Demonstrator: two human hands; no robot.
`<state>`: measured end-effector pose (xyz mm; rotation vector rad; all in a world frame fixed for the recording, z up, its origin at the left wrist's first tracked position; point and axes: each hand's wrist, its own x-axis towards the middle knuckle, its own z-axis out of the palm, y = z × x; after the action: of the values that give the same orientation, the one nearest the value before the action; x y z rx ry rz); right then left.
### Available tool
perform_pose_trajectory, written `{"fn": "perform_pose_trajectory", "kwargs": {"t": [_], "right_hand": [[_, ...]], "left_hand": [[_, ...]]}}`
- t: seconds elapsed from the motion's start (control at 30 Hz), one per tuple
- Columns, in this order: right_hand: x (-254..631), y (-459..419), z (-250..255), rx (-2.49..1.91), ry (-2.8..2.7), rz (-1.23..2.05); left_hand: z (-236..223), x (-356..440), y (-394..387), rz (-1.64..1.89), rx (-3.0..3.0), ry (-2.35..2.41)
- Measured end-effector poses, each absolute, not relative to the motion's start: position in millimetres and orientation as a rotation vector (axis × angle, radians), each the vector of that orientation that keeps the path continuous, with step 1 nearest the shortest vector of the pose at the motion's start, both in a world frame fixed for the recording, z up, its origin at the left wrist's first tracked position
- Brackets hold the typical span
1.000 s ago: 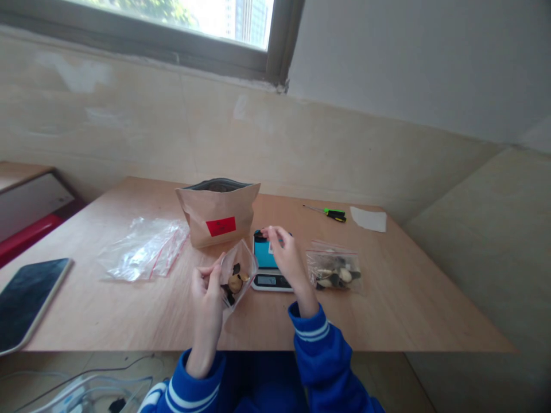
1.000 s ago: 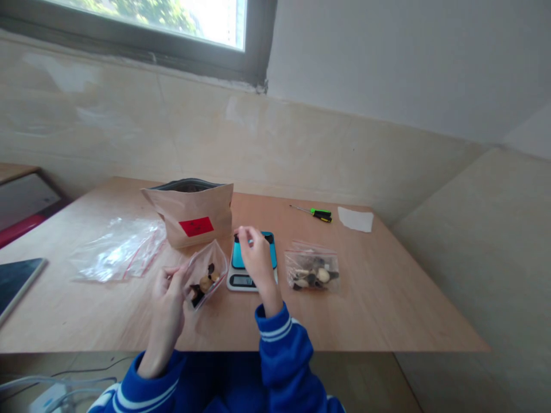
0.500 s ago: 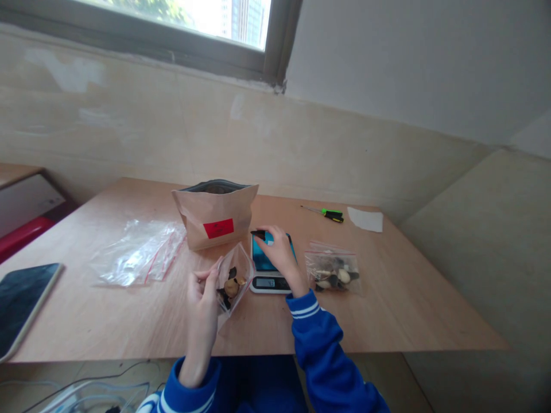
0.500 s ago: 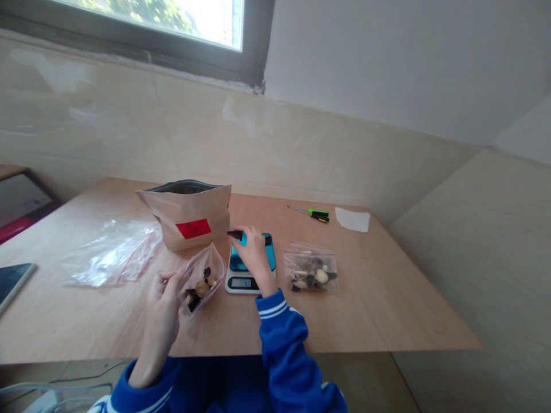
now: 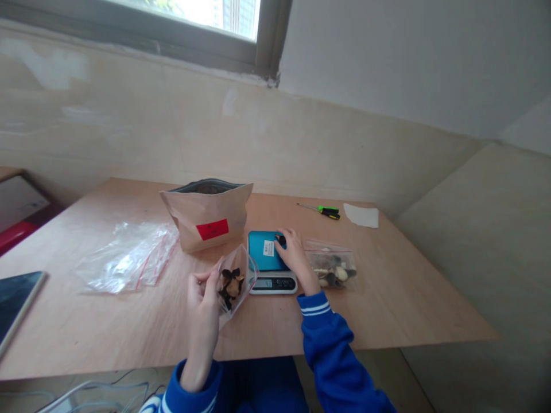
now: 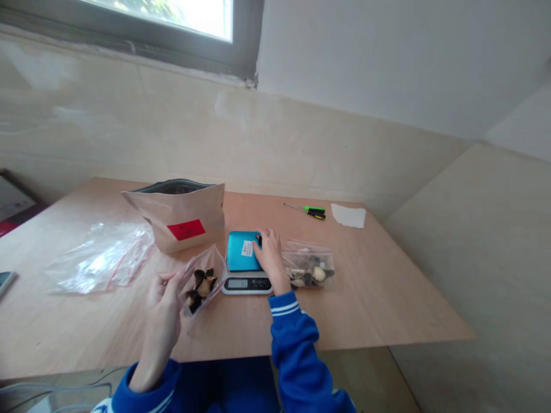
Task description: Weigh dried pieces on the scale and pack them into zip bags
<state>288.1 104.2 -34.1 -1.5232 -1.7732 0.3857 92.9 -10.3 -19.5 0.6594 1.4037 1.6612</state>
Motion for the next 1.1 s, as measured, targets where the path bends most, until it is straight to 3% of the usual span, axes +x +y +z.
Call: {"fn": "perform_pose_trajectory", "kwargs": {"t": [0.17, 0.5, 0.73, 0.97, 1.1], "right_hand": [[288.7, 106.3, -35.9, -1.493, -1.736, 0.411], [254.8, 45.4, 42.8, -0.969, -1.828, 0.809], [252.7, 43.0, 17.0, -0.988, -1.607, 1.038], [252.1, 30.0, 8.6, -0.893, -1.476, 1.105], [245.9, 20.7, 5.2, -0.903, -1.364, 1.085]], "left_hand": [[-16.7, 95.1, -10.1, 1.638, 0.63, 1.387], [4.0, 94.8, 4.8, 1.612, 0.497, 1.301], [33.3, 78.7, 10.3, 1.393, 0.581, 1.068], [33.4, 66.4, 13.3, 1.153, 0.682, 0.949], [25.5, 71.0, 8.2, 1.38, 0.752, 1.113]]}}
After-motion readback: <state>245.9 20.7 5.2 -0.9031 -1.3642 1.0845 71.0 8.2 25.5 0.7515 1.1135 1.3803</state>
